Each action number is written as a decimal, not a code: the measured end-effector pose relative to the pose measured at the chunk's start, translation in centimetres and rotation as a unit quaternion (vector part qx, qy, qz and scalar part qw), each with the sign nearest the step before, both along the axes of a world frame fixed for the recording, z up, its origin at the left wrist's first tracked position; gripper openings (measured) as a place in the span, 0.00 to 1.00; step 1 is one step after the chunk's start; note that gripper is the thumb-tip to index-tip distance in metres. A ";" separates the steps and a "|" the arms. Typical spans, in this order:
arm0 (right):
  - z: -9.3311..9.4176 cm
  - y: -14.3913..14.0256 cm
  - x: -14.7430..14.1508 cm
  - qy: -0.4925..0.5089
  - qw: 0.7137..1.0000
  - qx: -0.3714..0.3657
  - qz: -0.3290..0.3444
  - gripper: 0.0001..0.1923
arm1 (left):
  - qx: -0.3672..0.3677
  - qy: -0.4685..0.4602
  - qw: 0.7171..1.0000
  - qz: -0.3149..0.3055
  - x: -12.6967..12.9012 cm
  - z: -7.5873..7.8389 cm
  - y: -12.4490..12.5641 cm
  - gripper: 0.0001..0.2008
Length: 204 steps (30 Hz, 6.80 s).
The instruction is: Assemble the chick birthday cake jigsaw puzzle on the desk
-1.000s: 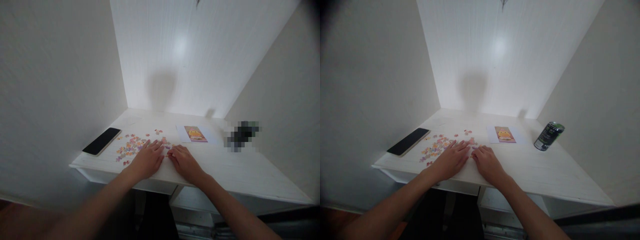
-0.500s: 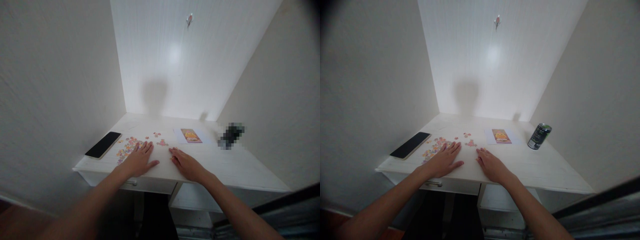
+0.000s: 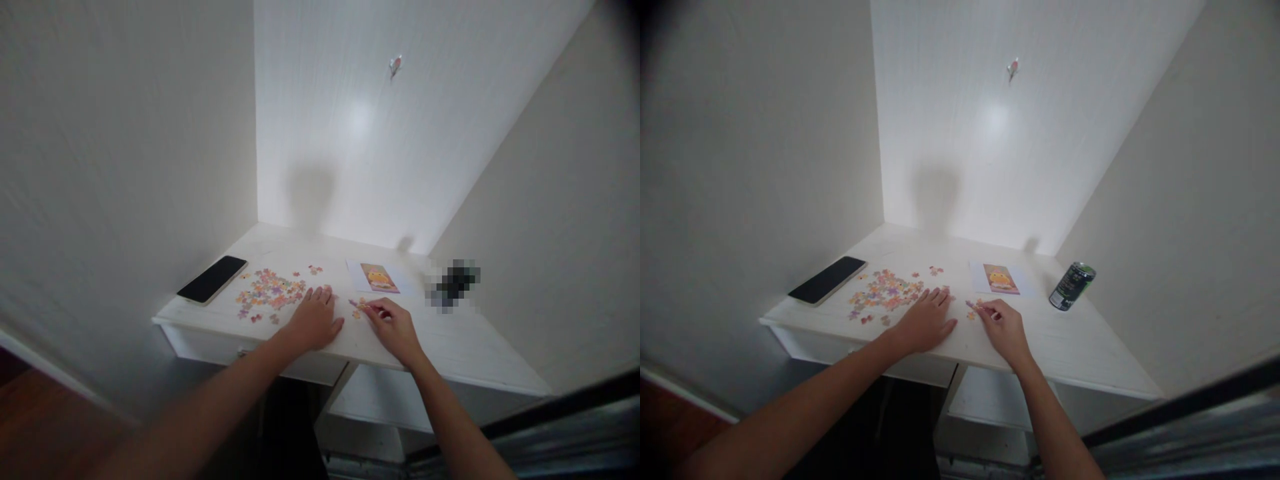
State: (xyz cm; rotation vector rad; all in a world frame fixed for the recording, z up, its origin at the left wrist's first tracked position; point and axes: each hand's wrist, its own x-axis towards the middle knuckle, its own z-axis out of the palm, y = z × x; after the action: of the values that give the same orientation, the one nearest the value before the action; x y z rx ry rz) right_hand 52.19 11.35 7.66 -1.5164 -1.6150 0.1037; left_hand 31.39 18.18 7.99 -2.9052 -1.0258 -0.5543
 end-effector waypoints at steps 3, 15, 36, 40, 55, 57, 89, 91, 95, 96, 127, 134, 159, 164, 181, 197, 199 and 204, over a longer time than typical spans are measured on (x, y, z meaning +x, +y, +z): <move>0.0 0.0 -0.1 0.017 1.000 -0.011 0.000 0.12 | 0.007 -0.016 1.000 -0.024 -1.4 0.4 -1.6 0.24; 0.6 -0.7 -4.3 -0.020 0.994 -0.080 0.066 0.10 | -0.043 -0.101 0.986 -0.126 -4.3 0.5 -0.8 0.17; 1.1 -1.9 -6.3 -0.113 0.982 -0.061 0.137 0.04 | -0.135 -0.181 0.962 -0.156 -4.3 0.3 0.3 0.10; 1.0 -2.1 -6.4 -0.141 0.980 -0.042 0.133 0.06 | -0.137 -0.183 0.963 -0.144 -4.3 0.3 0.1 0.11; 1.2 -2.3 -6.5 -0.194 0.971 -0.043 0.134 0.10 | -0.134 -0.188 0.962 -0.146 -4.4 0.0 0.2 0.12; 1.2 -2.4 -6.5 -0.193 0.970 -0.041 0.140 0.09 | -0.134 -0.184 0.963 -0.147 -4.4 0.0 0.2 0.12; 0.1 -4.4 -7.3 -0.215 0.974 0.033 0.058 0.19 | -0.126 -0.192 0.961 -0.153 -4.7 -0.2 -0.6 0.16; 0.7 -3.7 -7.0 -0.138 0.989 0.052 0.022 0.18 | -0.119 -0.184 0.964 -0.148 -4.8 -0.1 -0.6 0.16; 3.2 -0.3 -6.8 -0.083 0.995 0.046 -0.010 0.16 | -0.103 -0.179 0.967 -0.148 -4.9 0.4 -0.9 0.12; 3.9 1.0 -7.0 -0.105 0.994 0.029 0.010 0.15 | -0.095 -0.174 0.968 -0.152 -5.0 0.5 -1.0 0.11; 5.7 13.8 -16.0 -0.324 0.914 -0.203 0.136 0.11 | -0.007 -0.123 0.975 -0.183 -5.1 0.0 -1.3 0.10; 6.0 14.4 -15.0 -0.303 0.916 -0.235 0.117 0.13 | -0.035 -0.119 0.972 -0.199 -4.8 0.5 -0.9 0.13; 7.3 10.3 -7.7 -0.014 0.953 -0.205 0.221 0.08 | -0.059 -0.156 0.969 -0.182 -4.7 0.4 -1.0 0.16; 6.3 4.3 -3.9 0.058 0.940 -0.277 0.190 0.10 | -0.062 -0.154 0.969 -0.185 -4.7 0.5 -0.9 0.14; 2.4 -0.4 -4.3 0.078 0.953 -0.246 0.159 0.10 | -0.055 -0.138 0.974 -0.172 -4.5 0.4 -0.8 0.12; 1.6 -2.4 -5.6 -0.093 0.984 -0.112 0.107 0.07 | -0.049 -0.153 0.972 -0.169 -4.5 0.2 -0.9 0.12; 1.3 -2.5 -5.6 -0.097 0.985 -0.096 0.109 0.06 | -0.045 -0.152 0.973 -0.168 -4.4 0.2 -0.9 0.11; 0.9 -2.8 -5.5 -0.091 0.988 -0.085 0.094 0.07 | -0.047 -0.150 0.973 -0.167 -4.4 0.2 -0.9 0.11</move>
State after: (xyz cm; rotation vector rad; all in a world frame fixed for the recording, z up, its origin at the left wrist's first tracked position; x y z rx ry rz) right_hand 46.69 8.59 8.55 -1.5333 -1.9373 0.2180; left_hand 26.98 17.32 8.17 -3.1672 -0.5903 -1.0111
